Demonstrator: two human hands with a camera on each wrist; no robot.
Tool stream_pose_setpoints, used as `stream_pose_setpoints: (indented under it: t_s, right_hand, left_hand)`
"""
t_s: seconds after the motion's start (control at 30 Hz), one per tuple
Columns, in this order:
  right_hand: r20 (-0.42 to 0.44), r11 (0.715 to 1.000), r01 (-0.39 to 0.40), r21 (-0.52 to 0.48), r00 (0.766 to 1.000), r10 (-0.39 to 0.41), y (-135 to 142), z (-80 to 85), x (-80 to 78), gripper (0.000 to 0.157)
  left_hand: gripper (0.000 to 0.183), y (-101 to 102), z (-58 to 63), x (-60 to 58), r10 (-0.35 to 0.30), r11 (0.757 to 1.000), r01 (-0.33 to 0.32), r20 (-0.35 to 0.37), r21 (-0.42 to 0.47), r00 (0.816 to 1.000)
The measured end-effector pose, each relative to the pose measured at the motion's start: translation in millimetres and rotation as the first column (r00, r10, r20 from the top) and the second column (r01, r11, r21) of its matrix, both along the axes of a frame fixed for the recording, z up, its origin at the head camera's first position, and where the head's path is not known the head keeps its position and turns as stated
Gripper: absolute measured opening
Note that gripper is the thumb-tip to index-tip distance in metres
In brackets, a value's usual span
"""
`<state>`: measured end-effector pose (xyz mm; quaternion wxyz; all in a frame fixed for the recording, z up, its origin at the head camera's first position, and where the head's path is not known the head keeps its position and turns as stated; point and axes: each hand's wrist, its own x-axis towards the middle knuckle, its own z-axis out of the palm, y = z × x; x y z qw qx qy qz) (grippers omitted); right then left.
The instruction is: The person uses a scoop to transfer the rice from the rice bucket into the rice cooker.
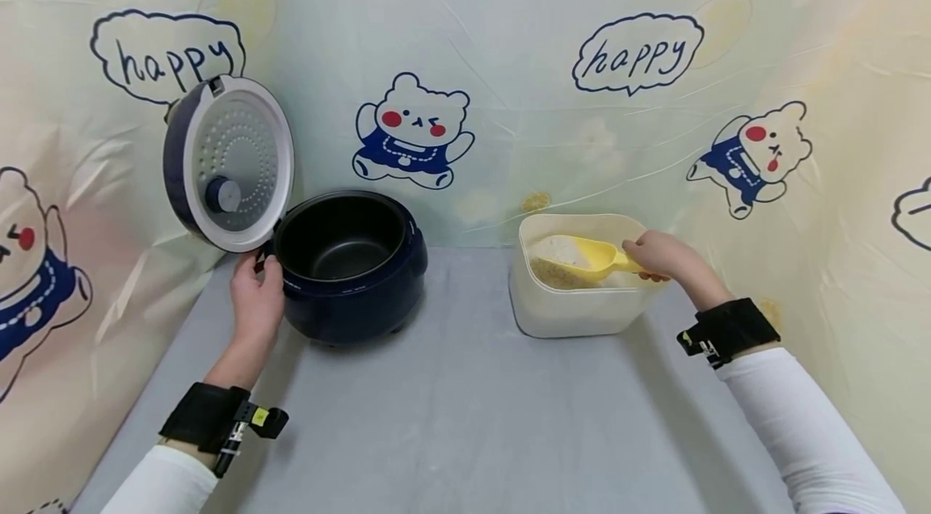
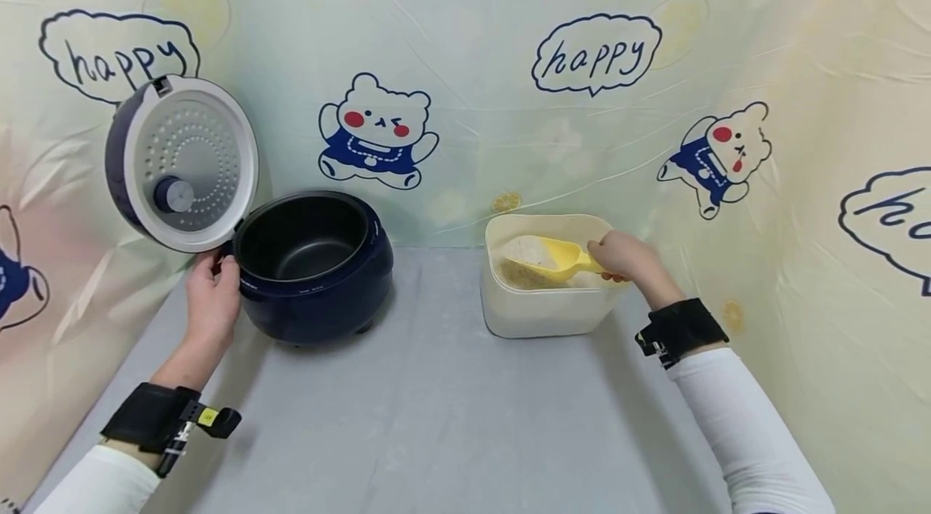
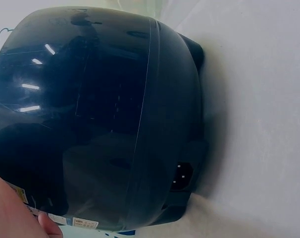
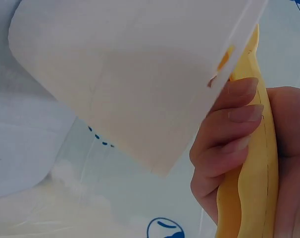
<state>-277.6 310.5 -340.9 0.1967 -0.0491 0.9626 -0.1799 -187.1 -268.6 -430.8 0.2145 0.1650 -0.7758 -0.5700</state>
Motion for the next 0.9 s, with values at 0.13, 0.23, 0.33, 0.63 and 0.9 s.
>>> stream_pose_setpoints:
  t_s: [0.13, 0.23, 0.33, 0.63, 0.9]
  right_hand:
    - [-0.011, 1.0, 0.014, -0.017, 1.0, -0.015, 6, 4.1, 4.5, 0.046]
    - [-0.01, 0.999, 0.024, -0.041, 1.0, -0.025, 13, 6.5, 8.2, 0.047]
    - [-0.004, 0.996, 0.038, -0.076, 0.999, -0.038, 19, 7.7, 11.0, 0.048]
    - [0.013, 0.979, 0.066, -0.192, 0.998, -0.064, 32, 6.2, 17.7, 0.051]
    - [-0.019, 0.968, 0.087, -0.234, 0.995, -0.094, 27, 8.7, 14.0, 0.056]
  left_hand:
    - [0.053, -1, 0.4, 0.1, -0.001, 1.0, 0.001, -0.001, 0.009, 1.0]
    - [0.053, -1, 0.4, 0.5, 0.003, 1.0, -0.003, 0.006, 0.014, 1.0]
    - [0.053, -2, 1.1, 0.6, 0.003, 1.0, -0.003, 0.012, 0.013, 1.0]
    - [0.055, -3, 0.7, -0.1, -0.01, 1.0, 0.01, 0.031, 0.013, 0.999]
    - [0.056, -1, 1.8, 1.8, -0.014, 1.0, 0.014, 0.02, 0.016, 1.0]
